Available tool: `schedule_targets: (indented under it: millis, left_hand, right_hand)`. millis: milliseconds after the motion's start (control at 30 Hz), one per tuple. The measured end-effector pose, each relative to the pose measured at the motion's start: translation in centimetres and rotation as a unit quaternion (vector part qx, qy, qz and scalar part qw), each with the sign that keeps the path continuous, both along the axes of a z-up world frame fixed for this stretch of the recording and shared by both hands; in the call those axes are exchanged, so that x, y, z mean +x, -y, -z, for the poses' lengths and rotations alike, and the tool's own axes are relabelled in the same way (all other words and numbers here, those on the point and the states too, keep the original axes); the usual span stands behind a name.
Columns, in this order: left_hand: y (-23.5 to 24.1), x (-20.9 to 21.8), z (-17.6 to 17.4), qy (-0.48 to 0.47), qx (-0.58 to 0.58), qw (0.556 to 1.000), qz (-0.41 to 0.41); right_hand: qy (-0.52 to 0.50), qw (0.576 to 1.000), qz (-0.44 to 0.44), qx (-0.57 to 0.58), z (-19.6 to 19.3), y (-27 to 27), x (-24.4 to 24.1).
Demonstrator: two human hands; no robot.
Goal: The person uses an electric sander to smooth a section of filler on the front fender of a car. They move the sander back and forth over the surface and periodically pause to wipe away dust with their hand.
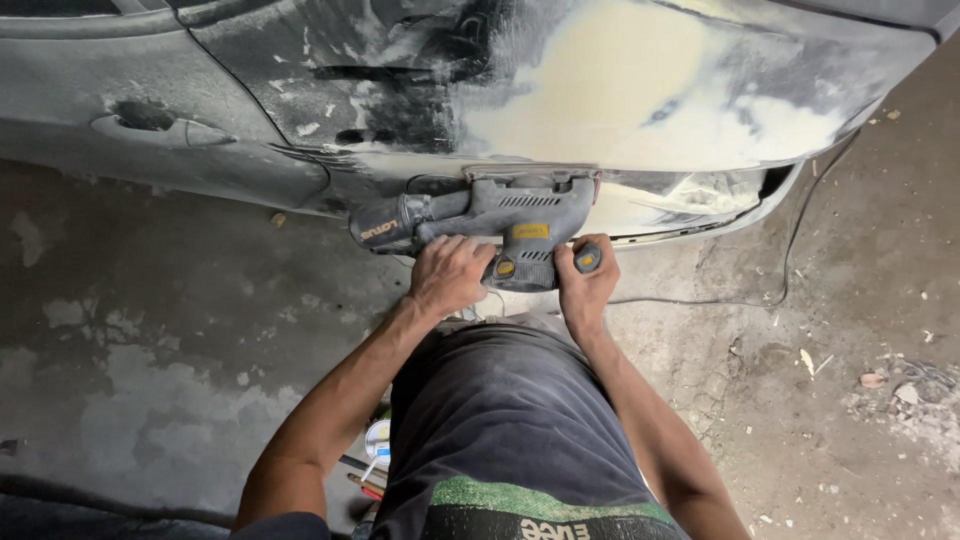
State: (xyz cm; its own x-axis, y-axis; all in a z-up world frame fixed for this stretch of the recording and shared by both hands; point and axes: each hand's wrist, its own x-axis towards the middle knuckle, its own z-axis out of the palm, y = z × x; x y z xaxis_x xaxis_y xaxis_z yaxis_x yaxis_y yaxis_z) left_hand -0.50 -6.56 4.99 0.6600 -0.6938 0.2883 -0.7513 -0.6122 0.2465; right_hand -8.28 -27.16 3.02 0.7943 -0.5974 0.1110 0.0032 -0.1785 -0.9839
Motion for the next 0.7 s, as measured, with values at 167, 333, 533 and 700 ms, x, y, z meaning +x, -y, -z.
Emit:
schedule_targets:
  millis: [167,333,533,700]
  left_hand:
    - [0.4,0.5,0.1,-0.022,0.005,1.000,0.001]
    - [0.1,0.0,0.4,-0.062,0.026,0.998,-0.017]
    - [-0.9,0.3,-0.6,-0.060,0.050,0.997,-0.013]
    - [-1.0,1.4,-2.7,-0.060,0.067,0.996,-0.014]
  right_hand:
    - [-0.009,0.998,0.005,0.066,-0.4,0.0,1.2]
    - [-0.007,0.997,-0.007,0.072,0.4,-0.1,1.1]
    - [0.011,0.999,0.002,0.032,-0.6,-0.9,0.7]
    - [-0.015,0.997,0.008,0.078,-1.1,-1.6,1.3]
